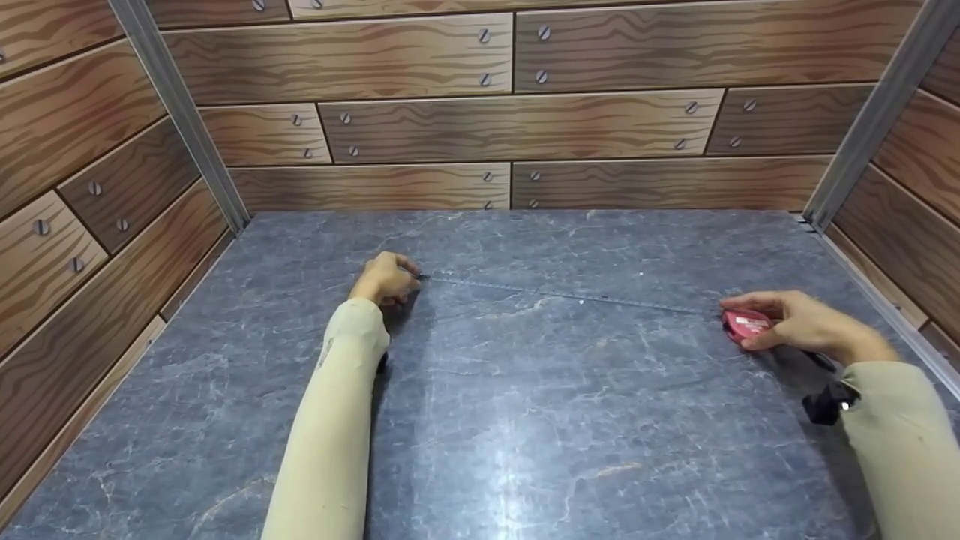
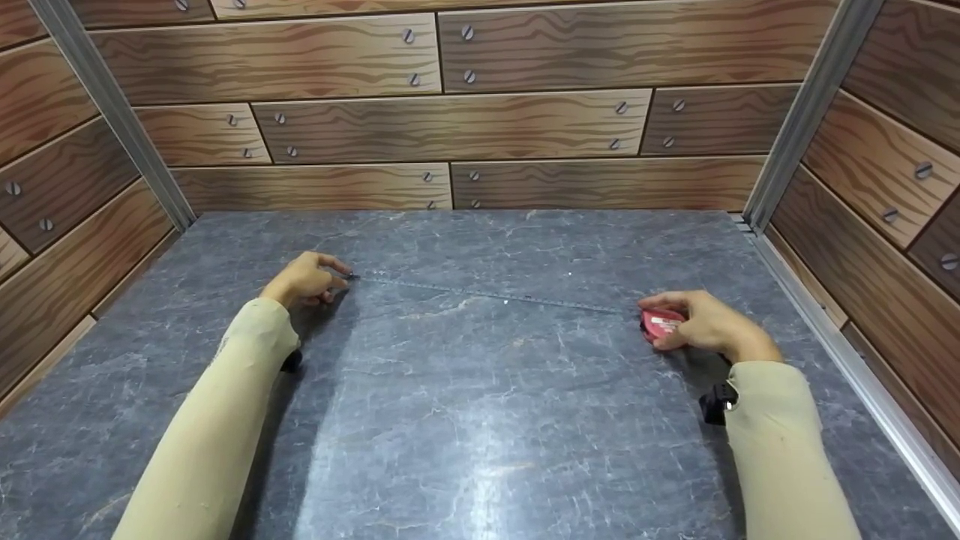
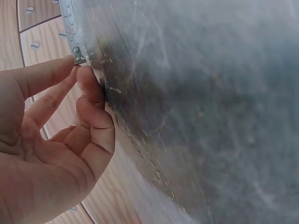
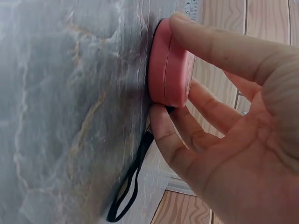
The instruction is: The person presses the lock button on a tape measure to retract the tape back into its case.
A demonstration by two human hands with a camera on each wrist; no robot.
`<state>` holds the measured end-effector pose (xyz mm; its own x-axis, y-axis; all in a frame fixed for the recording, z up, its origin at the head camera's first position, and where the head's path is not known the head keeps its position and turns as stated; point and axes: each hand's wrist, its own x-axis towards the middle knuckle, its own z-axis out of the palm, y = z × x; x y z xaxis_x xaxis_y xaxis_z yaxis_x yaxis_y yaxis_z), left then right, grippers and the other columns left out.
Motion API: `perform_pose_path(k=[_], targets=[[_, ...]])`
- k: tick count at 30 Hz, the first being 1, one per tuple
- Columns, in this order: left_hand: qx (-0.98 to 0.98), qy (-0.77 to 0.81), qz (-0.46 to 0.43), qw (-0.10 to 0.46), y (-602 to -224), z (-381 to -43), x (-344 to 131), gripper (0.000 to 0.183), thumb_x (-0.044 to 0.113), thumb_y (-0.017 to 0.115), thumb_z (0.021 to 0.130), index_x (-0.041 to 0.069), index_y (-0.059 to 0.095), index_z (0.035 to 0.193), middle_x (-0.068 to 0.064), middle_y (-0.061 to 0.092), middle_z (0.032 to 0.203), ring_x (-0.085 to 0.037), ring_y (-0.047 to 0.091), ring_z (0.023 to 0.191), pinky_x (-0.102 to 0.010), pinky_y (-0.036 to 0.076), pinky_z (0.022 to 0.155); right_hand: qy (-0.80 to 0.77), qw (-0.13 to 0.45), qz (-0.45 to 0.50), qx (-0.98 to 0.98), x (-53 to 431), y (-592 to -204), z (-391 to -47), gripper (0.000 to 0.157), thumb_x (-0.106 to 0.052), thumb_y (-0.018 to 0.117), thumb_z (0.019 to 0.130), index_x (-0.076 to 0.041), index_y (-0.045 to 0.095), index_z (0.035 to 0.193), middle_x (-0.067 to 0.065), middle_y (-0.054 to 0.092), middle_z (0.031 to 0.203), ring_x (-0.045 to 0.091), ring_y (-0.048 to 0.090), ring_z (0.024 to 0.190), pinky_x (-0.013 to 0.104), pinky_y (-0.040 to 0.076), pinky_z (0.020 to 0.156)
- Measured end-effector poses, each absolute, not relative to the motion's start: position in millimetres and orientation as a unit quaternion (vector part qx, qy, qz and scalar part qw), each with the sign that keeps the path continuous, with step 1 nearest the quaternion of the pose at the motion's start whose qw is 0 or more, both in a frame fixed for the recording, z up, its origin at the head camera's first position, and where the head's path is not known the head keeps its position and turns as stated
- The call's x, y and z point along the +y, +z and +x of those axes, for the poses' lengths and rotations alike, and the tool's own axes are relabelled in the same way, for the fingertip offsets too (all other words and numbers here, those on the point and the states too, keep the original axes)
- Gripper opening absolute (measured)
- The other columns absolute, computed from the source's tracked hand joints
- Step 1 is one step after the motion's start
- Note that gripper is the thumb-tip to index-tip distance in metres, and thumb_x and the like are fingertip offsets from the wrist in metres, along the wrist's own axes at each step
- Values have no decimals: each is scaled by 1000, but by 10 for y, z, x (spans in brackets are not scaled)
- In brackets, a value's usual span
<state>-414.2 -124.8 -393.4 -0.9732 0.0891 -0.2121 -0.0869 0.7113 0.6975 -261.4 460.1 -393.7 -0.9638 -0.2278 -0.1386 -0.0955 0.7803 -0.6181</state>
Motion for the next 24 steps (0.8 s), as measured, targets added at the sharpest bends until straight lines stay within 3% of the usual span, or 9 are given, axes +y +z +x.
perform_pose_path(k=[6,11,18,24], targets=[[911,393,-7,123,-3930,-4142,-1235,35,8,67,99,8,72,134,-3,60,78,-14,59,67,-27,54,60,-322,105,-85,937,4606,-3939,-2613,72,-12,85,90,4,53,152,38,54,151,-2,56,109,17,45,87],[914,387,-6,124,-3942,-4154,-1240,36,5,65,99,10,74,133,-2,60,76,-13,57,65,-27,53,58,-322,104,-85,937,4604,-3939,-2617,70,-13,85,91,3,54,152,37,54,151,-1,56,108,18,45,87],[913,389,-4,122,-3958,-4155,-1271,24,1,68,94,5,76,117,-1,61,72,-12,60,66,-24,52,56,-320,96,-99,937,4582,-3929,-2618,64,-12,84,92,3,58,148,35,61,145,-1,58,103,17,45,84],[903,409,-3,130,-3972,-4142,-1265,11,-3,71,92,4,72,101,0,63,74,-12,61,68,-24,52,58,-292,92,-103,946,4595,-3935,-2615,65,-14,84,92,4,57,148,36,58,148,-2,56,109,18,45,87]])
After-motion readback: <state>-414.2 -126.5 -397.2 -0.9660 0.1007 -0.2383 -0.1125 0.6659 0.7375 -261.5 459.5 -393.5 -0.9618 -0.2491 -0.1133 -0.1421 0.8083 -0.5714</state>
